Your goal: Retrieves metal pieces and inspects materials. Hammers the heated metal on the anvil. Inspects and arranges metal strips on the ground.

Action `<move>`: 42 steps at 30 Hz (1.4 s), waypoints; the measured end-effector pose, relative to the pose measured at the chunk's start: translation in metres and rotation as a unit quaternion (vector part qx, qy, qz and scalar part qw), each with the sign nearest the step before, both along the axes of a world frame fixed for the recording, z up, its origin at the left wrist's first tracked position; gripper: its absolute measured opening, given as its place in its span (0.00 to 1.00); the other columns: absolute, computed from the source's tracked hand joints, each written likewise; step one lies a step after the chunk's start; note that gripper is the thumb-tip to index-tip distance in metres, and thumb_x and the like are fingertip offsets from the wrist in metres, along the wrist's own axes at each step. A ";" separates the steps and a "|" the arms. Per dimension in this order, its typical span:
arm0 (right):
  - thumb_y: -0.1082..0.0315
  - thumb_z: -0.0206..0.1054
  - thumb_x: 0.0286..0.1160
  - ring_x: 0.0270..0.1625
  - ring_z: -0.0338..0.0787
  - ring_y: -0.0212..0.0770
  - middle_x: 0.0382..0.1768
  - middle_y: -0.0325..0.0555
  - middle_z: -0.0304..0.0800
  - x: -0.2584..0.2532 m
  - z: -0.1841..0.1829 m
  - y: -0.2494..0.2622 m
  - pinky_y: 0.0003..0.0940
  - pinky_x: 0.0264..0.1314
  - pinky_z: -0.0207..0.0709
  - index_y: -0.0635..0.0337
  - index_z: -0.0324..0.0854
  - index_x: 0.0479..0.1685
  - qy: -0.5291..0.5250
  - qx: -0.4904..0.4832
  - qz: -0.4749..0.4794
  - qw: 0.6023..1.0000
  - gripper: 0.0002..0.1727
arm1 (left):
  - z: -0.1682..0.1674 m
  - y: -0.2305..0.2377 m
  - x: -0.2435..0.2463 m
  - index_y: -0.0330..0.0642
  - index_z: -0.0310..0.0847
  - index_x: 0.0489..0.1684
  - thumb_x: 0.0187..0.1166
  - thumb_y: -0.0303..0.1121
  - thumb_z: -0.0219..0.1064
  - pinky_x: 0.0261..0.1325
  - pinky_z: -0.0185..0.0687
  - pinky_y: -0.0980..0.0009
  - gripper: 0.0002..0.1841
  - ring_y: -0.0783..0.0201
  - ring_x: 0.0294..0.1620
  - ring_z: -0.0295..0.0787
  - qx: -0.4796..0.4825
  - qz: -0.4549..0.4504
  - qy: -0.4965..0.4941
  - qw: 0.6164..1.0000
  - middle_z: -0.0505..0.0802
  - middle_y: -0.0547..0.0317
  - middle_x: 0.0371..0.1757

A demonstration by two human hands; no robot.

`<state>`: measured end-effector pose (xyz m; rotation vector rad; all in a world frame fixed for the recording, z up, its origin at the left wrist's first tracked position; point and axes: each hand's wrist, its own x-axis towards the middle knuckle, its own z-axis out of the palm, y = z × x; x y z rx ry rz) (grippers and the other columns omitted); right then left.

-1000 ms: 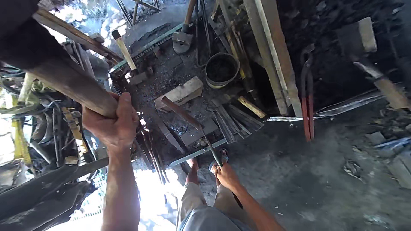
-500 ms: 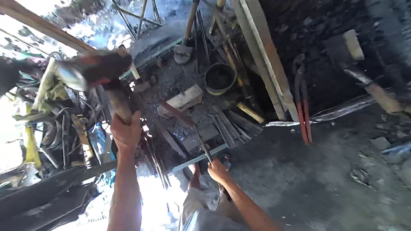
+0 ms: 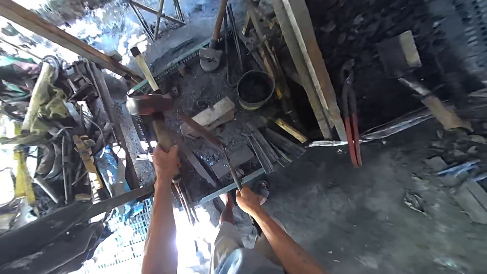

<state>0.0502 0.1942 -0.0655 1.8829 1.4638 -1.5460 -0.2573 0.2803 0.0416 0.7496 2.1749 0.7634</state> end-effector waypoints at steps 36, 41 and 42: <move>0.58 0.66 0.71 0.62 0.91 0.59 0.60 0.62 0.87 -0.081 -0.016 0.079 0.60 0.59 0.84 0.65 0.64 0.79 -0.022 0.025 0.081 0.996 0.36 | -0.071 0.011 0.003 0.37 0.80 0.59 0.77 0.39 0.66 0.37 0.90 0.42 0.18 0.44 0.33 0.93 -0.186 -0.099 0.080 0.974 0.92 0.39 0.39; 0.60 0.64 0.72 0.63 0.90 0.58 0.62 0.61 0.87 -0.082 -0.015 0.077 0.59 0.61 0.84 0.66 0.63 0.79 -0.029 0.030 0.090 0.995 0.35 | -0.013 -0.005 0.008 0.38 0.81 0.60 0.78 0.43 0.70 0.41 0.86 0.39 0.20 0.44 0.35 0.91 -0.082 -0.068 0.162 0.981 0.91 0.43 0.36; 0.60 0.65 0.72 0.63 0.91 0.58 0.61 0.61 0.87 -0.081 -0.015 0.078 0.58 0.60 0.84 0.65 0.64 0.79 -0.030 0.030 0.092 0.995 0.34 | -0.008 -0.005 0.015 0.38 0.79 0.63 0.80 0.43 0.70 0.42 0.85 0.39 0.21 0.43 0.36 0.90 -0.065 -0.064 0.171 0.981 0.91 0.43 0.36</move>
